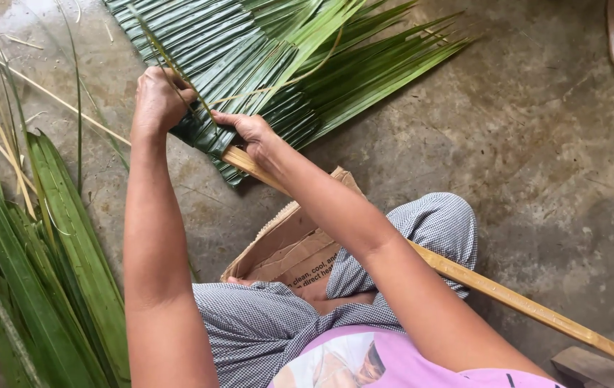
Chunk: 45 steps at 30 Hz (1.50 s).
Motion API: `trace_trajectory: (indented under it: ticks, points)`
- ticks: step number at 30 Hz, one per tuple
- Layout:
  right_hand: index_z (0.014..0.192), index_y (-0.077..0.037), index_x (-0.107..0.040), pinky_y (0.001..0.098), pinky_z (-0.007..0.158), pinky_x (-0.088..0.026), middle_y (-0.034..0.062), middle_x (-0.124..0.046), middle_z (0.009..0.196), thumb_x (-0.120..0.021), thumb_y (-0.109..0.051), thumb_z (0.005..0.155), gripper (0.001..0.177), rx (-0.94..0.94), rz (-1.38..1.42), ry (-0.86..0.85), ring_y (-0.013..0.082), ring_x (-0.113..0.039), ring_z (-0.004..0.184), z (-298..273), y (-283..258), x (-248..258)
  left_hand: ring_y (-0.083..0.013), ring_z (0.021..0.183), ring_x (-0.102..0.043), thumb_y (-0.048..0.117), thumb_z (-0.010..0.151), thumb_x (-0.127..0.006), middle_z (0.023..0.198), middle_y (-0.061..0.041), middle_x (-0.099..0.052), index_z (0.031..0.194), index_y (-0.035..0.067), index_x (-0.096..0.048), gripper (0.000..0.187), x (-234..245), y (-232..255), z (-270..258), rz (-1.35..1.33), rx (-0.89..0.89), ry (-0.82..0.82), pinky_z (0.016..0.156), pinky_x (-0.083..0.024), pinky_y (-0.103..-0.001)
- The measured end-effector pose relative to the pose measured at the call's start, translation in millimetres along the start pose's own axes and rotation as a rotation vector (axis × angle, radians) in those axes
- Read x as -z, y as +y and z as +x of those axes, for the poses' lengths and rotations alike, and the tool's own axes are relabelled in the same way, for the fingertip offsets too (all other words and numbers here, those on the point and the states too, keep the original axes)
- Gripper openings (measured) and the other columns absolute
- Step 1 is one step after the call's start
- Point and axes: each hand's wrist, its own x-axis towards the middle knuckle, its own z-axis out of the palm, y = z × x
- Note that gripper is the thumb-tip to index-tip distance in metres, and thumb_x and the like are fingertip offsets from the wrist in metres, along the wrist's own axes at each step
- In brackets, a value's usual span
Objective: Weaving palm leaves onto a wooden stick to create a thatched panel
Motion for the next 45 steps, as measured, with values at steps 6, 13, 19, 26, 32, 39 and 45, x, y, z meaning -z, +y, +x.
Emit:
trace_trajectory:
  ticks: [6, 13, 19, 26, 32, 39, 45]
  points:
    - [0.100, 0.003, -0.078, 0.0342, 0.061, -0.061, 0.0157, -0.077, 0.089, -0.080, -0.004, 0.080, 0.021, -0.014, -0.007, 0.027, 0.0234, -0.071, 0.068, -1.8, -4.1, -6.5, -0.0341, 0.098, -0.060, 0.004, 0.088, -0.085, 0.109, -0.024, -0.063, 0.106, -0.005, -0.079, 0.021, 8.9, 6.5, -30.0, -0.048, -0.262, 0.299, 0.078, -0.055, -0.045]
    - [0.090, 0.010, -0.068, 0.0522, 0.063, -0.060, 0.0273, -0.069, 0.090, -0.097, -0.020, 0.052, 0.057, 0.064, -0.039, 0.154, 0.0399, -0.070, 0.078, 8.9, 8.8, -15.5, -0.0387, 0.107, -0.062, -0.007, 0.106, -0.062, 0.106, -0.022, -0.068, 0.118, -0.005, -0.072, 0.016, -24.3, 45.6, -138.1, 0.067, -0.323, 0.518, 0.099, -0.041, -0.046]
    - [0.089, 0.012, -0.069, 0.0518, 0.065, -0.059, 0.0269, -0.069, 0.090, -0.094, -0.018, 0.056, 0.051, 0.071, -0.128, 0.197, 0.0356, -0.070, 0.083, -0.2, 14.6, -13.2, -0.0267, 0.101, -0.065, 0.015, 0.106, -0.078, 0.094, -0.009, -0.068, 0.108, 0.004, -0.075, 0.011, -67.1, 24.8, -133.0, 0.287, -0.431, 0.635, 0.097, -0.048, -0.040]
    - [0.084, 0.013, -0.067, 0.0485, 0.060, -0.055, 0.0230, -0.065, 0.080, -0.094, -0.025, 0.050, 0.058, 0.133, -0.212, 0.233, 0.0311, -0.067, 0.073, 31.2, 30.1, -6.8, -0.0324, 0.084, -0.067, 0.008, 0.109, -0.072, 0.082, -0.010, -0.063, 0.092, 0.001, -0.067, 0.019, -69.9, 18.3, -128.8, 0.219, -0.419, 0.642, 0.085, -0.054, -0.040]
    - [0.086, 0.013, -0.065, 0.0518, 0.065, -0.053, 0.0267, -0.064, 0.085, -0.091, -0.029, 0.055, 0.059, 0.175, -0.277, 0.269, 0.0372, -0.067, 0.078, 18.7, 33.9, -8.8, -0.0379, 0.070, -0.060, 0.002, 0.111, -0.073, 0.073, -0.012, -0.053, 0.086, -0.001, -0.063, 0.027, -30.3, 105.1, -163.1, 0.010, -0.470, 0.620, 0.075, -0.052, -0.042]
    - [0.097, 0.014, -0.067, 0.0505, 0.087, -0.052, 0.0292, -0.066, 0.102, -0.091, -0.032, 0.055, 0.067, 0.157, -0.381, 0.322, 0.0406, -0.068, 0.101, 36.3, 52.2, 11.0, -0.0340, 0.082, -0.070, 0.019, 0.119, -0.061, 0.084, -0.020, -0.067, 0.094, -0.008, -0.061, 0.037, 28.0, 143.4, -198.2, -0.621, -0.393, 0.490, 0.090, -0.054, -0.044]
    - [0.094, 0.006, -0.077, 0.0465, 0.102, -0.053, 0.0314, -0.072, 0.112, -0.081, -0.030, 0.067, 0.046, 0.113, -0.480, 0.223, 0.0406, -0.070, 0.109, 27.8, 34.1, 6.2, -0.0336, 0.102, -0.069, 0.041, 0.122, -0.018, 0.114, -0.027, -0.072, 0.129, -0.010, -0.062, 0.068, 5.0, 100.1, -151.3, -0.430, -0.563, 0.583, 0.100, -0.058, -0.050]
